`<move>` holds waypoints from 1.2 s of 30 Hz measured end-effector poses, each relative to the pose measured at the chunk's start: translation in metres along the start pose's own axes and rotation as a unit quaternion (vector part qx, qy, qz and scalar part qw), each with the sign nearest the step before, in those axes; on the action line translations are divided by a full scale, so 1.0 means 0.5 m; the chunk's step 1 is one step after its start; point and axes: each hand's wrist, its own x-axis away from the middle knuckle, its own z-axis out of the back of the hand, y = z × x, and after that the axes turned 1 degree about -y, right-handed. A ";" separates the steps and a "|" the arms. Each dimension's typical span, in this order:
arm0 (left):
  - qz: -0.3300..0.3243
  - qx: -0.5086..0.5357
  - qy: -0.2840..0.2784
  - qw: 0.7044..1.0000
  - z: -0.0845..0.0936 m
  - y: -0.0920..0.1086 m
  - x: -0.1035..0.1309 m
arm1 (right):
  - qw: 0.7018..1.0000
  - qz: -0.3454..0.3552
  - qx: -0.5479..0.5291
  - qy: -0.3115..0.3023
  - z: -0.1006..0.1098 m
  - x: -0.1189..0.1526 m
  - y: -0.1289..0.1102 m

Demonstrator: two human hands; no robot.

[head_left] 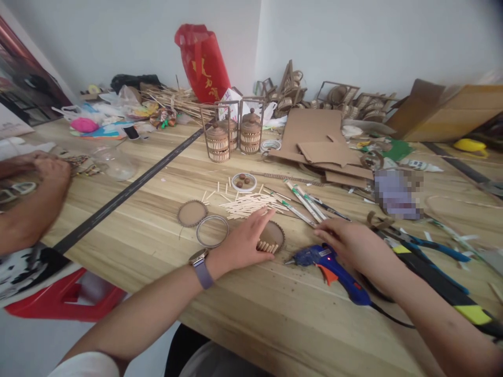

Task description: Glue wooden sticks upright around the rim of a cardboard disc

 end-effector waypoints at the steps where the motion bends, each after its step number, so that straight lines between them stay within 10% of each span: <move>1: 0.001 -0.002 0.000 1.000 0.000 0.000 0.000 | 1.000 0.014 0.005 -0.013 -0.001 -0.022 -0.009; 8: 0.005 -0.005 -0.004 1.000 -0.001 -0.003 -0.002 | 0.995 0.076 0.042 -0.052 -0.029 -0.157 -0.064; 17: -0.001 -0.002 -0.006 1.000 -0.001 -0.004 -0.004 | 0.994 0.075 0.054 -0.058 -0.044 -0.201 -0.088; 26: 0.001 0.010 0.000 1.000 -0.005 -0.009 -0.003 | 0.996 0.048 -0.066 -0.026 -0.014 -0.130 -0.070; 36: 0.001 0.001 0.014 1.000 -0.005 -0.008 -0.005 | 0.952 0.047 -0.274 -0.130 -0.026 -0.029 -0.104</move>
